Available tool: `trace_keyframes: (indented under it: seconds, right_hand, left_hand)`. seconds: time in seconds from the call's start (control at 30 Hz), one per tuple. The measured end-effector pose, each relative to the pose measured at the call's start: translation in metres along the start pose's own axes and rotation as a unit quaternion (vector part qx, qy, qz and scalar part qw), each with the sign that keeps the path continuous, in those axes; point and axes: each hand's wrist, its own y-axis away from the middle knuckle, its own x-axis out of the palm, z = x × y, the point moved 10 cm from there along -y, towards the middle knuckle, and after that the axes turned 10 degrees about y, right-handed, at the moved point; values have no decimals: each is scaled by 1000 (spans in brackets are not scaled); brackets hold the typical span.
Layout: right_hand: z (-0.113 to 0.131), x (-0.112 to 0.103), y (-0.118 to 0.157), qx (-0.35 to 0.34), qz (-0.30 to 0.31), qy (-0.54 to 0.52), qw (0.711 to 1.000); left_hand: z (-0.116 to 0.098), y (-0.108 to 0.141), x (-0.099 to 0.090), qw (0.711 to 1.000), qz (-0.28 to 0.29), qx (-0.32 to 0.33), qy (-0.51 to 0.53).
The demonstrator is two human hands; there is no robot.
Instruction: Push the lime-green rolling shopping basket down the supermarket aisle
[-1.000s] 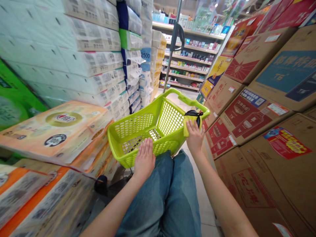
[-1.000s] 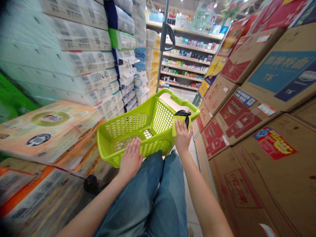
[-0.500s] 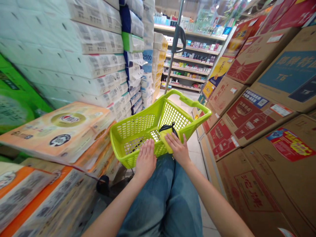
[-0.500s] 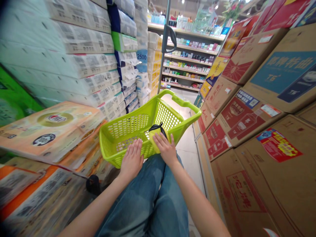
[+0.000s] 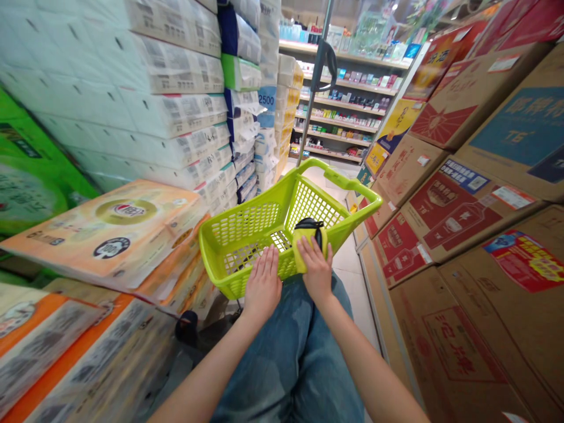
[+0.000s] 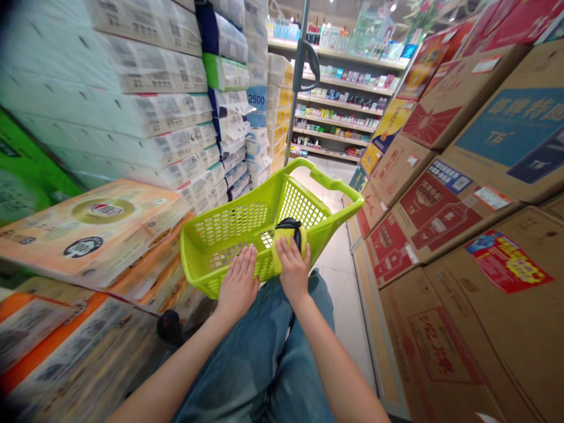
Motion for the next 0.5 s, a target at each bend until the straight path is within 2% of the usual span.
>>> trace_keyframes:
  seconds: [0.07, 0.1, 0.17, 0.2, 0.23, 0.3, 0.43, 0.5]
  right_hand:
    - [34, 4, 8, -32, 7, -15, 999]
    - [43, 5, 10, -51, 11, -23, 998]
    - [45, 3, 10, -98, 15, -32, 995]
    - [38, 0, 8, -120, 15, -29, 992]
    - [24, -3, 4, -135, 14, -19, 991]
    - [-20, -12, -7, -129, 7, 14, 992]
    - [-124, -32, -35, -25, -23, 72, 997]
    - [-155, -39, -42, 42, -42, 70, 996]
  left_hand:
    - [1, 0, 0, 1000, 4, 1, 0]
    - [1, 1, 0, 1000, 6, 3, 1]
    - [1, 1, -1, 1000, 6, 7, 3]
    - [0, 1, -1, 1000, 5, 8, 4]
    - [0, 1, -1, 1000, 4, 9, 5]
    - [0, 1, -2, 1000, 1, 12, 3]
    - [-1, 1, 0, 1000, 1, 13, -2]
    - [-1, 1, 1, 1000, 1, 11, -3]
